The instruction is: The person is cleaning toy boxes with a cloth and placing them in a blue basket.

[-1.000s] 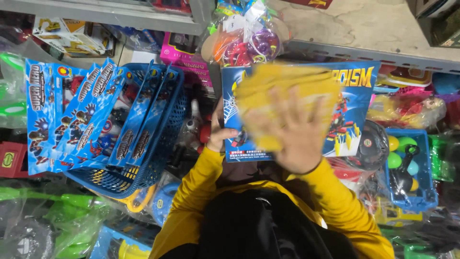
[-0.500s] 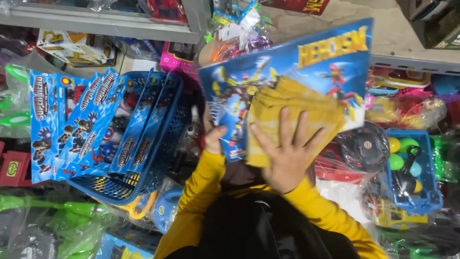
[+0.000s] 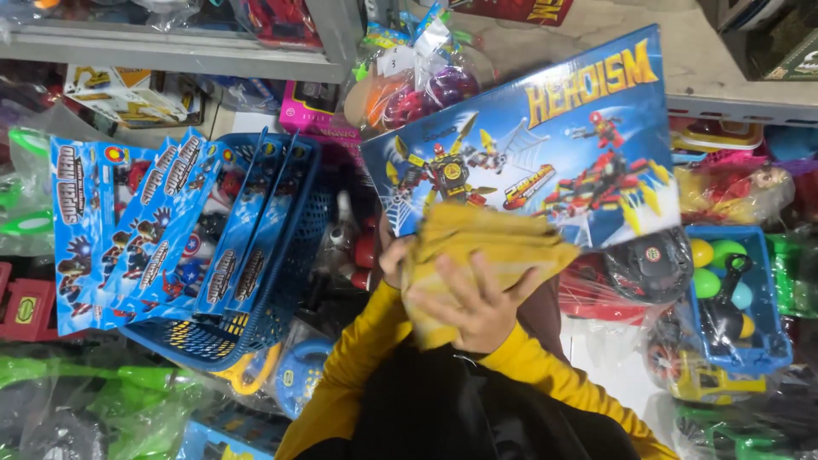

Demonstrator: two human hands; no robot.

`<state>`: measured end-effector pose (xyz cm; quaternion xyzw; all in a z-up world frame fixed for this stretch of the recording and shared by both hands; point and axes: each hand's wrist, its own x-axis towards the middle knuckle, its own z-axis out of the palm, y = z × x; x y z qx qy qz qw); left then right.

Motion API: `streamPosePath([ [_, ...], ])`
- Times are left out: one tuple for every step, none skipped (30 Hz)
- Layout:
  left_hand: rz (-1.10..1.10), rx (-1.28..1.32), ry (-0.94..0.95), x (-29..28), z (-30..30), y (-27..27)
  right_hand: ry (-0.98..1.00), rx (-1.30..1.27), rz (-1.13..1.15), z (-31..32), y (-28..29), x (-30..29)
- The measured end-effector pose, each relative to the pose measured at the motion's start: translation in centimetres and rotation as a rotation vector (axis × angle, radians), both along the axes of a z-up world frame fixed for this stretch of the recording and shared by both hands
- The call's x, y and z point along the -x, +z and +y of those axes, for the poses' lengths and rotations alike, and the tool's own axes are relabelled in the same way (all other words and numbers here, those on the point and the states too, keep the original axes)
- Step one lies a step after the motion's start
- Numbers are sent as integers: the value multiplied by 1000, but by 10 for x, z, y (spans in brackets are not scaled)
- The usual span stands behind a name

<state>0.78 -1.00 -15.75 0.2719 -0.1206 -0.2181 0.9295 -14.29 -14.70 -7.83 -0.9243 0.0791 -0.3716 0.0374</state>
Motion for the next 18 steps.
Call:
streamPosePath([
  [93,57,-117,-1,3,-23,72,126,-58,-4,10,-2],
  [187,114,-234,-1,5,-45,144,252,-117,-7,19,-4],
  [185,114,-236,-4,8,-29,142,253,-118,-29,15,-2],
  [163,140,-246,-8,10,-13,22,98,-135,-51,10,0],
  [146,165,-252,-8,14,3,-94,-60,-148,-72,6,5],
  [149,164,-250,-4,15,15,-93,-62,-145,-66,11,4],
  [120,155,-226,-2,13,27,-91,-107,-157,-61,16,4],
  [90,147,-201,0,11,39,-88,-152,-169,-56,21,4],
  [91,147,-201,0,12,7,-89,-152,-169,-41,17,5],
  [161,113,-221,0,14,-25,79,-57,-117,-26,14,6],
  [230,78,-239,-1,17,-57,246,37,-67,-11,10,6],
  [229,77,-239,-1,17,-56,245,36,-68,-16,8,3],
  [229,97,-246,0,19,-55,220,174,-126,-20,6,0],
  [229,117,-252,1,21,-54,195,313,-185,-24,4,-2],
  [228,116,-247,-2,24,-36,199,311,-186,-41,17,-4],
  [128,128,-196,-5,28,-18,63,86,-195,-58,29,-6],
  [35,139,-149,-5,31,0,-78,-138,-198,-75,42,-4],
  [40,138,-148,-2,31,13,-78,-139,-192,-68,55,-4],
])
